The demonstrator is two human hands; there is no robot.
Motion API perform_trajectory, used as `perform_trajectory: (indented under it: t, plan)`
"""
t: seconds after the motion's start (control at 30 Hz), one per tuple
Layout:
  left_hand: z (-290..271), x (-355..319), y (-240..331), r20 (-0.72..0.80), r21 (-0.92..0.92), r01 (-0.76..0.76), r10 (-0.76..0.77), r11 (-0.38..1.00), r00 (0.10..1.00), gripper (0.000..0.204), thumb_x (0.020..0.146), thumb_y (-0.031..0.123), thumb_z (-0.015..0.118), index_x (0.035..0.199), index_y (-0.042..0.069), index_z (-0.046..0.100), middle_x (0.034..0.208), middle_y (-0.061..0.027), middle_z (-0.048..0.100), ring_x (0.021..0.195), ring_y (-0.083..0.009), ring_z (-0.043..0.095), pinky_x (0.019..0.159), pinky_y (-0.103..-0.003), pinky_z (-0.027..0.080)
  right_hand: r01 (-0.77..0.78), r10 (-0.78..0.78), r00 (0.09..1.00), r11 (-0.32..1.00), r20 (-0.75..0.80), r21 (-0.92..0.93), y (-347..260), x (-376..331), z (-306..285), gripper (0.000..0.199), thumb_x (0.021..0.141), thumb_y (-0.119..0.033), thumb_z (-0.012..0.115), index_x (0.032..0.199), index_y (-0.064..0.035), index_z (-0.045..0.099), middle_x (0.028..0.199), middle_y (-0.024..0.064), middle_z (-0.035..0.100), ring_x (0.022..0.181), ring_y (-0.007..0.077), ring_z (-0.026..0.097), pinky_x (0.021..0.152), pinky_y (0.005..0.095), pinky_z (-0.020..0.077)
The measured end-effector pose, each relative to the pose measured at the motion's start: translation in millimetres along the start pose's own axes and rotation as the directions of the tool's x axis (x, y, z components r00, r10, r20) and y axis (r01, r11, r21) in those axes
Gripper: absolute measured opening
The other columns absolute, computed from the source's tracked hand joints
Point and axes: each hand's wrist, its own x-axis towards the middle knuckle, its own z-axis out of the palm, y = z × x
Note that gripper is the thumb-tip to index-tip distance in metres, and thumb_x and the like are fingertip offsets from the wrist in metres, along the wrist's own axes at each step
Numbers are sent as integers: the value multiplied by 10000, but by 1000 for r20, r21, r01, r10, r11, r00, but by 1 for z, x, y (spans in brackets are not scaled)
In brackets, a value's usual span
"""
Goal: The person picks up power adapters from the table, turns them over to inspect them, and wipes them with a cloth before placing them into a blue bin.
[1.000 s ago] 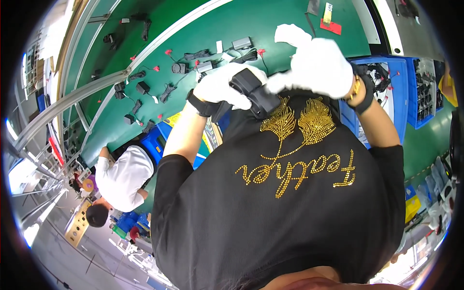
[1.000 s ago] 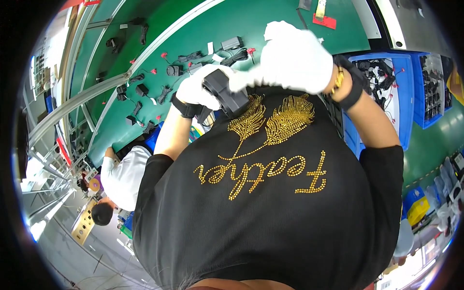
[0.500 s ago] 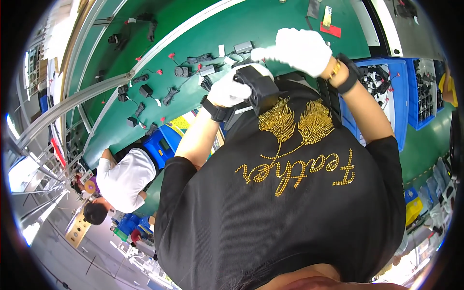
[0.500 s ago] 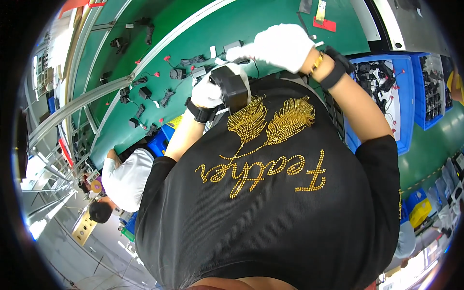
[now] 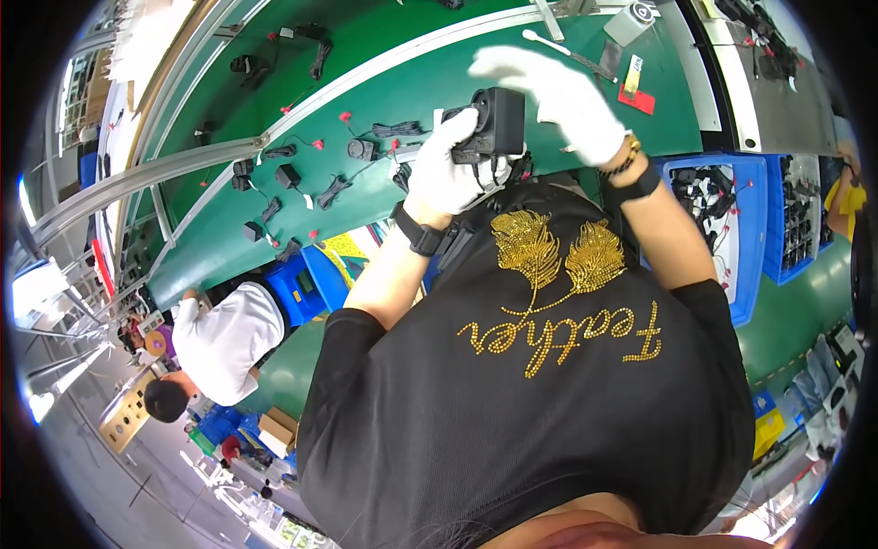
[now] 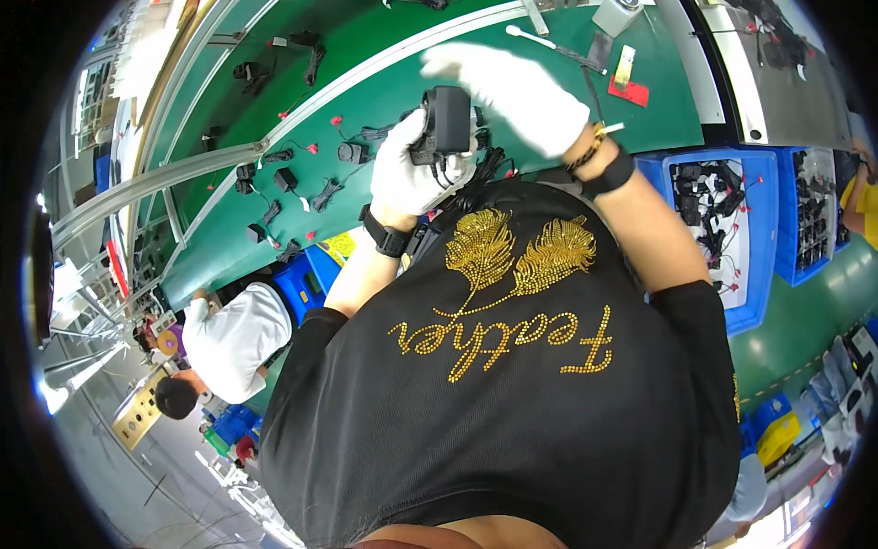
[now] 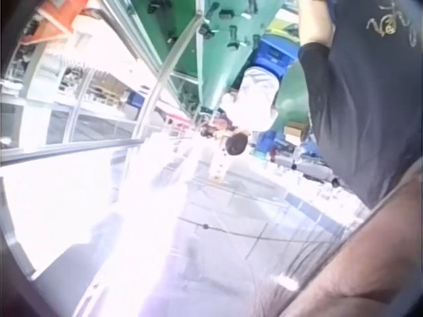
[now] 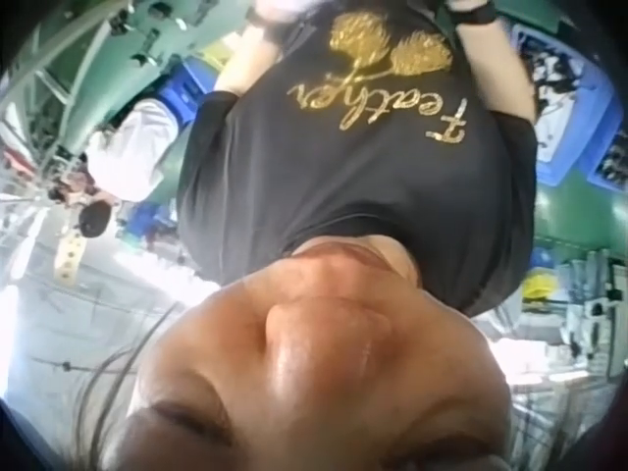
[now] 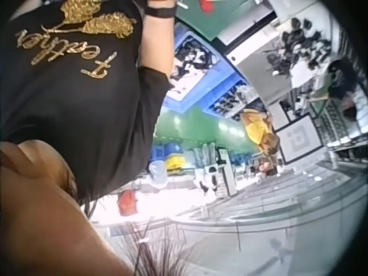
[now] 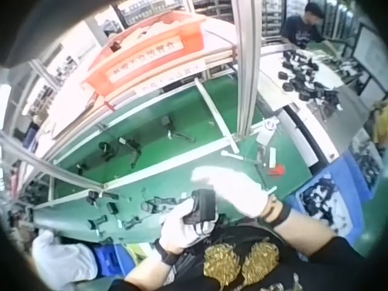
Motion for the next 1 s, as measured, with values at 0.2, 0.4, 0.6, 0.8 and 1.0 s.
perform_trajectory:
  t: [0.2, 0.4, 0.6, 0.8, 1.0]
  plan:
    - [26, 16, -11, -126, 147, -97, 115, 984, 985, 225, 848, 105, 580, 1052, 48, 503, 951, -86, 605, 784, -160, 626, 593, -288, 550, 47, -125, 926, 974, -356, -220, 6, -4, 29, 213, 897, -102, 445, 984, 25, 594, 951, 91, 646, 882, 167, 608, 813, 271, 473]
    - [36, 23, -13, -121, 398, -210, 278, 893, 953, 256, 834, 116, 611, 1055, 34, 510, 940, -78, 597, 783, -154, 619, 612, -286, 547, -66, -176, 856, 895, -486, -441, -1, -15, 32, 282, 870, -168, 534, 1118, -39, 569, 1009, 93, 635, 862, 165, 617, 790, 257, 475]
    - [37, 31, -16, -33, 332, -236, 262, 913, 965, 349, 901, 268, 549, 1117, 1, 489, 1105, -152, 573, 976, -267, 596, 805, -404, 538, -192, 51, 871, 951, -489, -243, -12, -17, 21, 453, 845, -187, 578, 1272, -80, 476, 1074, 106, 591, 948, 168, 571, 845, 281, 447]
    - [60, 24, -9, 48, -61, -87, 90, 994, 995, 429, 912, 371, 482, 1114, -6, 448, 1139, -256, 519, 1042, -410, 539, 888, -475, 470, -144, 41, 737, 985, -674, -98, -33, -20, 9, 349, 881, -141, 529, 1201, -1, 536, 951, 67, 619, 613, 61, 582, 540, 192, 467]
    - [43, 32, -9, -13, 229, -312, 324, 922, 946, 457, 913, 360, 465, 1141, -35, 428, 1216, -225, 486, 1110, -389, 497, 930, -489, 427, -201, 37, 696, 969, -717, -144, -39, -9, 25, 318, 868, -116, 553, 1162, 6, 567, 1047, 86, 616, 907, 125, 568, 812, 240, 447]
